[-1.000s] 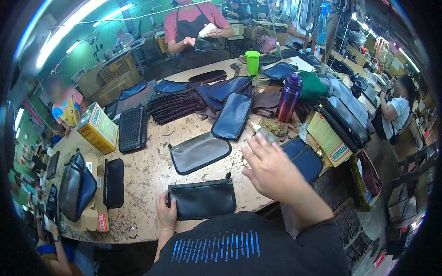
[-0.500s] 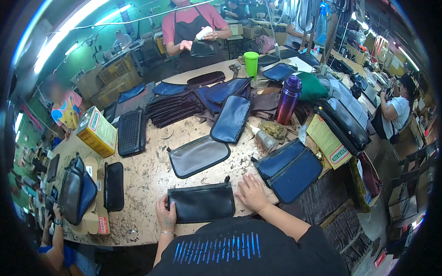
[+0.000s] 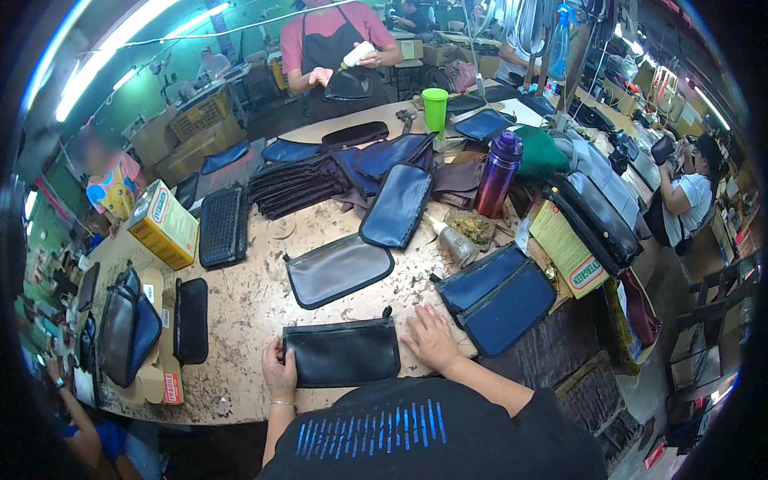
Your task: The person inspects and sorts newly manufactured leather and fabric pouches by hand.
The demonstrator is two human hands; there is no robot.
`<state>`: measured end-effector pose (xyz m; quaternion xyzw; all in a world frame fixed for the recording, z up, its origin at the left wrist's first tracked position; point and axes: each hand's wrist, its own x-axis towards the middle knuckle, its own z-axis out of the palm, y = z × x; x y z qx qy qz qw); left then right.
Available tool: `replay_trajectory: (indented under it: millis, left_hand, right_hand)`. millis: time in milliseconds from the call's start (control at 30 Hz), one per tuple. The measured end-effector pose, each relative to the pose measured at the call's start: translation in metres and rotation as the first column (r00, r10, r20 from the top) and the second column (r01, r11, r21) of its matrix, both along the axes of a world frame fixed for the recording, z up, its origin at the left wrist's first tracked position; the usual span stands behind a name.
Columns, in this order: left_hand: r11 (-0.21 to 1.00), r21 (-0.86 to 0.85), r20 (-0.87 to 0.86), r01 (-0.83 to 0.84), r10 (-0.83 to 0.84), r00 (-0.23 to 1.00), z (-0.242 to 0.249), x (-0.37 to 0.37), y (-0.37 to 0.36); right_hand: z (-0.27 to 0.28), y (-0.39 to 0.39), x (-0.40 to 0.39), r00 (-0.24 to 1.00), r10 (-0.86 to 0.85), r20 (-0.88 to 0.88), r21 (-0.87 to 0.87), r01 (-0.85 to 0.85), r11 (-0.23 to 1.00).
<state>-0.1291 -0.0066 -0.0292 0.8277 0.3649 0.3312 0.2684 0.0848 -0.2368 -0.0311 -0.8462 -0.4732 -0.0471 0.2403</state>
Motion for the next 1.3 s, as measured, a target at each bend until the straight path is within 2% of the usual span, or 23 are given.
replay_trajectory:
  millis: [233, 300, 367, 467, 500, 567, 600, 633, 700, 767, 800, 833, 867, 900, 933, 967, 1033, 1133, 1200, 1300]
  left_hand:
    - [0.998, 0.019, -0.020, 0.063, -0.062, 0.998, 0.005, -0.004, 0.000]
    - [0.997, -0.062, 0.052, 0.050, -0.046, 0.998, 0.004, -0.003, 0.000]
    - [0.997, -0.026, 0.067, 0.071, -0.069, 0.995, -0.002, -0.003, 0.004]
    - [0.934, -0.350, 0.203, 0.066, 0.007, 0.979, -0.004, -0.005, 0.008]
    - [0.934, -0.351, 0.200, 0.066, 0.006, 0.980, 0.001, -0.006, 0.010]
    - [0.798, -0.590, 0.199, 0.124, -0.005, 0.980, 0.009, -0.005, 0.016]
    - [0.673, -0.693, 0.259, 0.258, -0.102, 0.961, 0.012, -0.004, 0.020]
    - [0.673, -0.693, 0.258, 0.258, -0.103, 0.961, 0.014, 0.000, 0.017]
    - [0.457, -0.796, 0.423, 0.397, -0.047, 0.905, 0.020, 0.009, 0.007]
    - [0.409, -0.817, 0.436, 0.406, -0.022, 0.900, 0.027, 0.015, 0.002]
    - [0.471, -0.752, 0.515, 0.461, -0.017, 0.857, 0.040, 0.022, -0.002]
    - [0.532, -0.685, 0.581, 0.497, -0.012, 0.814, 0.050, 0.025, -0.004]
    - [0.527, -0.649, 0.626, 0.548, -0.039, 0.779, 0.056, 0.025, -0.003]
    - [0.525, -0.605, 0.672, 0.599, -0.068, 0.738, 0.061, 0.026, 0.000]
    - [0.538, -0.575, 0.698, 0.616, -0.070, 0.712, 0.066, 0.028, 0.002]
    - [0.554, -0.536, 0.728, 0.637, -0.080, 0.681, 0.070, 0.032, 0.004]
    - [0.488, -0.498, 0.808, 0.716, -0.037, 0.588, 0.077, 0.040, 0.010]
    - [0.520, -0.463, 0.832, 0.718, -0.026, 0.555, 0.083, 0.047, 0.018]
    - [0.541, -0.479, 0.826, 0.691, 0.012, 0.563, 0.082, 0.049, 0.020]
    - [0.506, -0.476, 0.844, 0.719, 0.033, 0.535, 0.082, 0.052, 0.019]
  right_hand:
    - [0.001, 0.000, -0.002, 1.000, -0.026, 0.013, 0.028, 0.026, 0.999]
    - [0.003, 0.000, -0.004, 0.999, -0.033, 0.017, 0.026, 0.033, 0.999]
    - [0.002, 0.002, -0.005, 0.998, -0.049, 0.034, 0.040, 0.047, 0.998]
    - [-0.003, 0.004, -0.004, 0.994, -0.060, 0.088, 0.073, 0.054, 0.996]
    - [0.000, 0.006, -0.006, 0.995, -0.061, 0.085, 0.072, 0.055, 0.996]
    - [0.009, 0.013, -0.010, 0.985, -0.156, -0.069, 0.087, 0.162, 0.983]
    - [0.013, 0.016, -0.013, 0.985, -0.156, -0.070, 0.087, 0.162, 0.983]
    - [0.017, 0.021, -0.017, 0.981, -0.158, -0.116, 0.080, 0.168, 0.983]
    - [0.016, 0.025, -0.013, 0.973, -0.159, -0.165, 0.070, 0.172, 0.982]
    - [0.007, 0.026, -0.004, 0.967, -0.083, -0.241, 0.135, 0.119, 0.984]
    - [0.004, 0.028, 0.005, 0.942, -0.047, -0.333, 0.231, 0.130, 0.964]
    - [0.002, 0.030, 0.010, 0.718, -0.025, -0.696, 0.228, 0.254, 0.940]
    - [0.001, 0.032, 0.018, 0.462, 0.136, -0.876, 0.304, 0.312, 0.900]
    - [0.007, 0.036, 0.025, 0.393, 0.233, -0.890, 0.371, 0.327, 0.869]
    - [0.018, 0.040, 0.030, 0.182, 0.334, -0.925, 0.379, 0.387, 0.841]
    - [0.028, 0.048, 0.029, 0.154, 0.386, -0.909, 0.413, 0.446, 0.794]
    - [0.051, 0.054, 0.032, 0.090, 0.482, -0.872, 0.471, 0.425, 0.773]
    - [0.060, 0.062, 0.039, 0.155, 0.617, -0.772, 0.614, 0.436, 0.658]
    - [0.070, 0.060, 0.039, 0.184, 0.625, -0.759, 0.634, 0.428, 0.644]
    - [0.074, 0.057, 0.041, 0.263, 0.620, -0.739, 0.667, 0.414, 0.619]
